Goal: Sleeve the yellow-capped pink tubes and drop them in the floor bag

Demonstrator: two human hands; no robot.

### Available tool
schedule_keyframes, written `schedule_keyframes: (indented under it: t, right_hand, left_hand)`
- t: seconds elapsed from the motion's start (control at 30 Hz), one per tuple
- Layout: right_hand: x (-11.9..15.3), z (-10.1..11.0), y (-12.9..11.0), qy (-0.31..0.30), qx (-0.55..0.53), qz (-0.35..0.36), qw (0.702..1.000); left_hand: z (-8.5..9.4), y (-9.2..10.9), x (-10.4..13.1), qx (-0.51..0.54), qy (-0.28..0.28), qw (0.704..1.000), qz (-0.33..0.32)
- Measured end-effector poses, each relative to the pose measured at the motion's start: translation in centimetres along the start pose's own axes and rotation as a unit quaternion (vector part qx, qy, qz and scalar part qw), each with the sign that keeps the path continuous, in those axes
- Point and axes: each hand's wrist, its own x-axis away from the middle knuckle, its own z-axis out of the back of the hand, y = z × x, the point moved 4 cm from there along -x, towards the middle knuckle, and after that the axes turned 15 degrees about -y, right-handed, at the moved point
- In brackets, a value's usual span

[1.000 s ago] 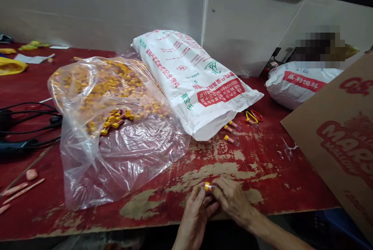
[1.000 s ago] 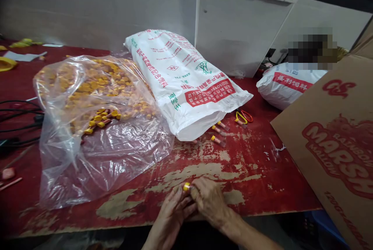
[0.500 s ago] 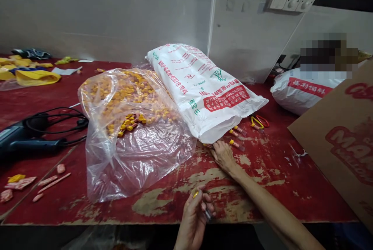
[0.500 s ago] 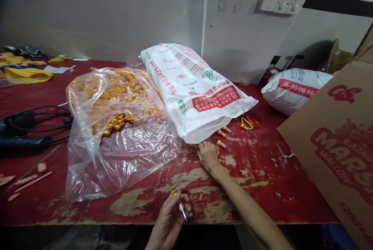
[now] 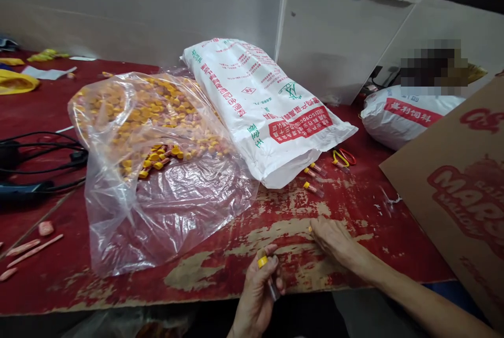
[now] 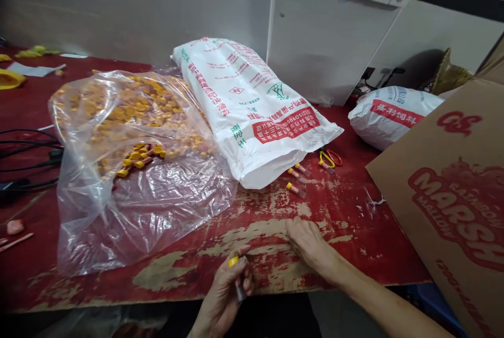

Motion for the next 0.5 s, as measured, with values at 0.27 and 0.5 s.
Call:
schedule_keyframes:
  t: [0.27,0.5]
  right_hand:
    - [-0.7,1.0,-0.8,0.012,-0.052,0.0,0.999]
    - [0.3,2.2,-9.6,0.093,-0.176,0.122,0.972]
  left_hand:
    - [-1.0,-0.4,-0.6,0.076,0.018,0.997,0.029]
    - [-0.6,0.1,0.1,0.167,-0.014,0.986,-0.007]
